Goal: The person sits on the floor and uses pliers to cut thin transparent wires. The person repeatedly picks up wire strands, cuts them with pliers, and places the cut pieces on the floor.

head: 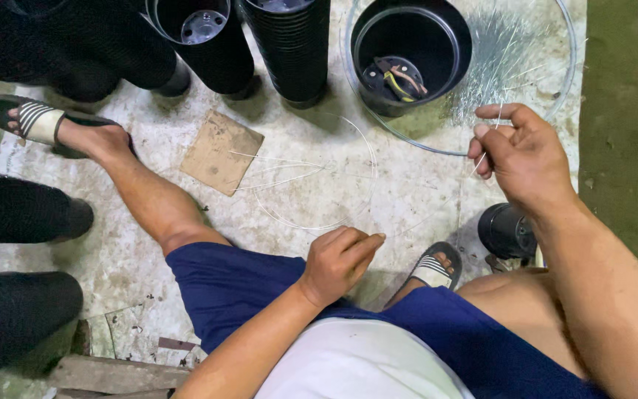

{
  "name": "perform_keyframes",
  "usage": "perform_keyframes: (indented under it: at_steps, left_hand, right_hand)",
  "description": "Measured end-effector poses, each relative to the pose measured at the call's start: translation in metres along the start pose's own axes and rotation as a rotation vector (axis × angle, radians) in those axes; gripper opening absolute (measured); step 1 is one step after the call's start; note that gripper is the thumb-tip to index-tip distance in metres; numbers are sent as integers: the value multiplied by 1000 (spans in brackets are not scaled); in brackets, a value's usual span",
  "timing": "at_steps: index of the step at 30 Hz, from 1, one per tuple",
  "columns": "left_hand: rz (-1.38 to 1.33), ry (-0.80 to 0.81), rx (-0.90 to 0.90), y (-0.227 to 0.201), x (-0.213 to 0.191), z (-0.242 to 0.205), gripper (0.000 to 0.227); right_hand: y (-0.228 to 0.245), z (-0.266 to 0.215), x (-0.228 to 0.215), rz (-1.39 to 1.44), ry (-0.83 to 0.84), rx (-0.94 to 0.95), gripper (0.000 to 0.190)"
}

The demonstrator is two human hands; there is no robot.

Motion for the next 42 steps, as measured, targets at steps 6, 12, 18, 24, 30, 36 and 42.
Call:
perform_keyframes:
  at_steps: [6, 12, 18, 24, 30, 36, 42]
  left_hand:
    - [337, -277, -2, 4, -40, -4, 29]
    - [261, -338, -231, 31, -51, -5, 27]
    - [-475, -492, -535, 58, -47, -3, 43]
    - [-849, -646, -736, 92, -49, 11, 35]
    - [-712, -570, -679, 76, -47, 26, 36]
    - [-783, -417, -670, 53, -32, 45, 36]
    - [-829, -401, -543, 38, -28, 56, 32]
  right_hand:
    - [18, -2, -8, -31, -81, -184, 28]
    - [23, -13, 5, -10, -3, -227, 30]
    - [22, -15, 9, -34, 29, -244, 32]
    - [31, -20, 11, -183, 27, -299, 31]
    - [45, -37, 36, -486, 154, -343, 30]
    - [53, -57, 74, -570, 396, -465, 36]
    - [37, -53, 86, -659, 456, -242, 34]
Point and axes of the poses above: each hand's wrist, its own z-axis towards the middle knuckle, its own x-axis out of the palm, y = z × x, the point moved 5 cm from there along z, towards the middle knuckle, and after that the axes turned 10 degrees about -x, right-handed, at the moved point
